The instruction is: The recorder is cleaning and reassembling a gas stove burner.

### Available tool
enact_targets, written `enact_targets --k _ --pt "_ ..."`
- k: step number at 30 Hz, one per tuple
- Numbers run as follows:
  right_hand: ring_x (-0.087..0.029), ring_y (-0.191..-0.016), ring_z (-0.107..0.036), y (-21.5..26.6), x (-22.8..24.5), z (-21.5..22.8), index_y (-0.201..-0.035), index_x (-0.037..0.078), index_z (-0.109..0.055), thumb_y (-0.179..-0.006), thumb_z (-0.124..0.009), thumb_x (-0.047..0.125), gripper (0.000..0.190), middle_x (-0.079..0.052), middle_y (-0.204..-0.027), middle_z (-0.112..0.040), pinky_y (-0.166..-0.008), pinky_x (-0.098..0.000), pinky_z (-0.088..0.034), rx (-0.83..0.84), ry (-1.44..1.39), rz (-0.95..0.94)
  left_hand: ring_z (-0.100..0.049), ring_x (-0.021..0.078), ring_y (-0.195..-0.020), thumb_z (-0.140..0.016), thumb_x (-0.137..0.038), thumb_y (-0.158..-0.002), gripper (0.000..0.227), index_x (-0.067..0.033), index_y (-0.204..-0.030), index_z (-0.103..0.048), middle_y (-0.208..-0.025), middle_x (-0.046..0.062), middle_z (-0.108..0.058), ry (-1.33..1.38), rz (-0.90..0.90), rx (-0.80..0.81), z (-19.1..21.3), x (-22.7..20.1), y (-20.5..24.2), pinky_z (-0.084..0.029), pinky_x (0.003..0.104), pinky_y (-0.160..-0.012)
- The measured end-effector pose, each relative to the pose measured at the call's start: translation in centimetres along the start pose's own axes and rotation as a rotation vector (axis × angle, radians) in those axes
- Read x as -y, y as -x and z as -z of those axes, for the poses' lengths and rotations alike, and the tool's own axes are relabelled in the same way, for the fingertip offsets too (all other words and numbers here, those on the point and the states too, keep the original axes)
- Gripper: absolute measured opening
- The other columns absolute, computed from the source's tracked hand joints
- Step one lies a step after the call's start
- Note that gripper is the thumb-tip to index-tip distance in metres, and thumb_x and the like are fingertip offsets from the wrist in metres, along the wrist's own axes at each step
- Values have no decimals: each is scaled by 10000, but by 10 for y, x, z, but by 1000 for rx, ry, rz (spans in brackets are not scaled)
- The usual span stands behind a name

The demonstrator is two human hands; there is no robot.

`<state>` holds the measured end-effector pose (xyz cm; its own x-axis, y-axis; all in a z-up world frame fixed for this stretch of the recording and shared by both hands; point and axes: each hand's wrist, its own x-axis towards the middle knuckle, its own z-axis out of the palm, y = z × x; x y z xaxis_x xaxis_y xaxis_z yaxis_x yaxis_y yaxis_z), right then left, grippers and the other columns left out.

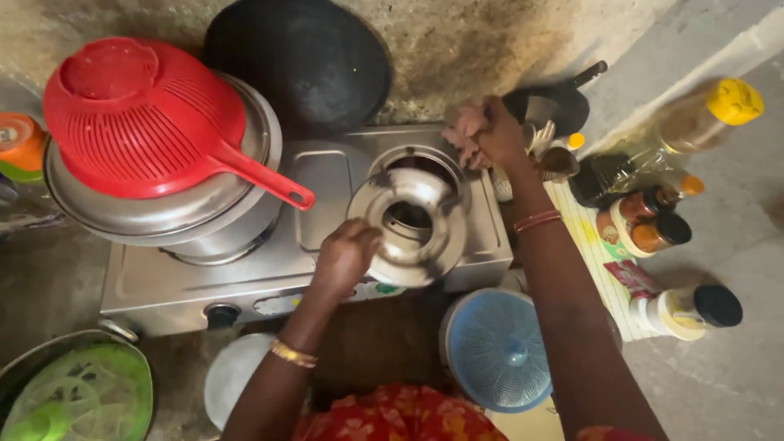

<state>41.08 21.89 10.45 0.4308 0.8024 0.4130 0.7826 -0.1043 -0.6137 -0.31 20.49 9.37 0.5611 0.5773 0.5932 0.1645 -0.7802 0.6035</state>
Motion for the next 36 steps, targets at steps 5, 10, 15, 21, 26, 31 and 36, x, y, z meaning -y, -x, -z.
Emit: enact_targets --k 5,10,15,21,26,31,36 --pt "-455 -1022 -624 34 -48 -42 -1174 21 -643 -794 -761 97 405 -241 -1089 -657 -861 -487 -527 64 250 237 -669 306 -882 -734 -133 -864 91 -78 -936 -732 -892 91 -669 -90 -8 92 16 13 40 -559 429 -760" --pt "-407 -1138 -644 38 -26 -58 -1022 112 -695 -849 -746 84 183 -180 -1199 -709 -1011 -474 -506 69 62 613 -671 304 -864 -733 -149 -852 94 -104 -933 -747 -874 86 -676 -135 37 131 31 21 55 -557 432 -739" --pt "-437 -1080 -643 21 -60 -69 -1115 44 -682 -762 -690 49 353 -219 -1142 -699 -944 -486 -522 18 288 263 -685 326 -864 -683 -62 -813 161 -118 -946 -754 -902 90 -689 -280 146 86 60 23 88 -566 442 -726" --pt "-431 -1162 -646 8 11 -73 -1317 17 -650 -824 -619 -13 496 -254 -1257 -677 -994 -478 -524 -16 -55 402 -690 294 -759 -692 -105 -881 120 -124 -974 -765 -895 78 -694 -271 377 -56 64 2 119 -573 419 -667" --pt "-366 -1099 -664 -8 -16 -178 -1359 46 -585 -833 -621 15 528 -193 -1226 -682 -947 -436 -550 157 -98 256 -684 304 -791 -691 -109 -882 175 -106 -1045 -754 -926 96 -677 -332 358 -63 68 -4 112 -571 430 -700" --pt "-314 -1139 -664 24 59 -173 -1310 91 -630 -810 -589 8 509 -140 -1311 -651 -957 -422 -565 430 -212 486 -660 343 -871 -696 -133 -873 274 -30 -1122 -745 -943 133 -688 -352 299 -25 61 -9 81 -541 480 -753" --pt "-294 -1147 -688 -1 28 -193 -1096 163 -723 -903 -606 122 230 -103 -1234 -715 -975 -418 -563 167 78 477 -622 379 -1110 -699 -169 -891 304 -48 -1170 -686 -1169 178 -670 -226 76 72 22 -13 51 -481 511 -965"
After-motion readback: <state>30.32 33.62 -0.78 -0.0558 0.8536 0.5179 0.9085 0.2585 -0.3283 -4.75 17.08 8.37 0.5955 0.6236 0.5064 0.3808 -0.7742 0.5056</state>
